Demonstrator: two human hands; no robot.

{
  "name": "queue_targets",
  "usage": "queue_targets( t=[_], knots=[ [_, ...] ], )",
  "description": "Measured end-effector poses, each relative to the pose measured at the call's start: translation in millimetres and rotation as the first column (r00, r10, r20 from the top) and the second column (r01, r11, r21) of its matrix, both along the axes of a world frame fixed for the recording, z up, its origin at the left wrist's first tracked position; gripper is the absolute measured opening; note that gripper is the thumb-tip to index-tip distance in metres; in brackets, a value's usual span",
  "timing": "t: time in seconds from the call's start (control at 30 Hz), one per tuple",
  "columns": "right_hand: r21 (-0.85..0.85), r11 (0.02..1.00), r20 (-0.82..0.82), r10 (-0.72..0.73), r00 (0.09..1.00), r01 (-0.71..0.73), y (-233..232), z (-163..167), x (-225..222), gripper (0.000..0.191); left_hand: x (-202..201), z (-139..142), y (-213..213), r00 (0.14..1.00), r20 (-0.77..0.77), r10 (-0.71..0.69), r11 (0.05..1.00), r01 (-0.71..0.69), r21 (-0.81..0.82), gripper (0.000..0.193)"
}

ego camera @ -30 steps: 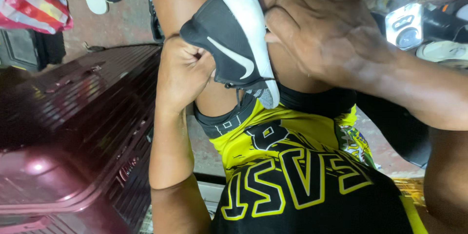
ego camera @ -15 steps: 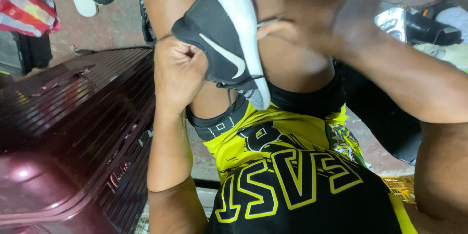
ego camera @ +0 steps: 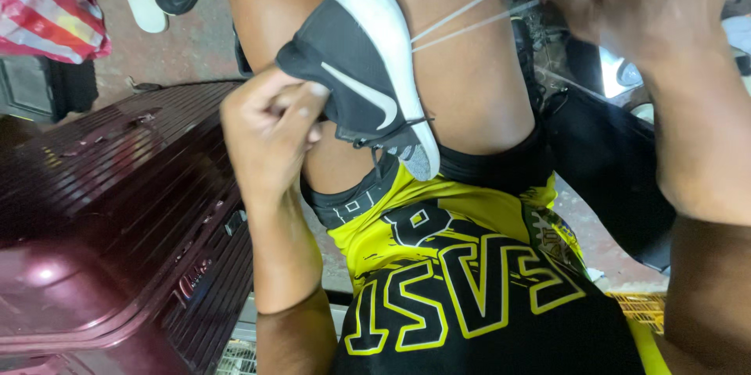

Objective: The person sits on the floor and sews a black and white sneaker using a needle and white thread. They repeatedly push the needle through the shoe's upper and pull the thread tight to secure the stitching.

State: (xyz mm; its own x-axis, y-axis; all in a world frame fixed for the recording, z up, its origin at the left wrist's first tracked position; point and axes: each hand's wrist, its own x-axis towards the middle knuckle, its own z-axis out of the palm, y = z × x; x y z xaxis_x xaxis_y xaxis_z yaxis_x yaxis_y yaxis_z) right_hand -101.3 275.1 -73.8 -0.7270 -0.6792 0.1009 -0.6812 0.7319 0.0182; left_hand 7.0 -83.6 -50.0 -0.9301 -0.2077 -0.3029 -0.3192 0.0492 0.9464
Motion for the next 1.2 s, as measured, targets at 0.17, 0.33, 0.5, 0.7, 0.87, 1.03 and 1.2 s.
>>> queue_targets(
  t=[0.17,0.33,0.5,0.7,0.87,1.03,1.2],
  knots=[
    [-0.082,0.995,0.063,-0.049,0.997,0.055,-5,10,19,0.057,8,41,30,0.944,-0.277,0.179,0.671,-0.323,-0.667,0.007],
    [-0.202,0.978,0.079,0.07,0.994,-0.053,-16,18,20,0.06,-9,65,71,0.822,-0.327,-0.466,0.576,0.001,-0.818,0.026],
    [-0.188,0.98,0.06,0.076,0.995,-0.064,-24,34,17,0.057,-39,49,97,0.768,-0.319,-0.555,0.653,0.166,-0.739,0.016],
    [-0.703,0.687,0.206,0.444,0.872,-0.184,-58,24,18,0.061,-22,24,77,0.87,-0.404,-0.283,0.958,0.234,-0.166,0.009],
    [-0.674,0.737,0.358,0.375,0.855,-0.041,-87,28,33,0.052,-19,20,51,0.947,-0.317,0.056,0.831,0.132,0.541,0.027],
    [-0.51,0.829,0.702,0.246,0.669,0.229,-73,40,34,0.013,-17,33,43,0.961,-0.262,-0.086,0.921,0.177,0.348,0.038],
    [-0.431,0.833,0.729,0.095,0.677,0.348,-52,43,34,0.006,-6,42,41,0.958,-0.247,-0.145,0.982,0.17,0.082,0.029]
  ],
)
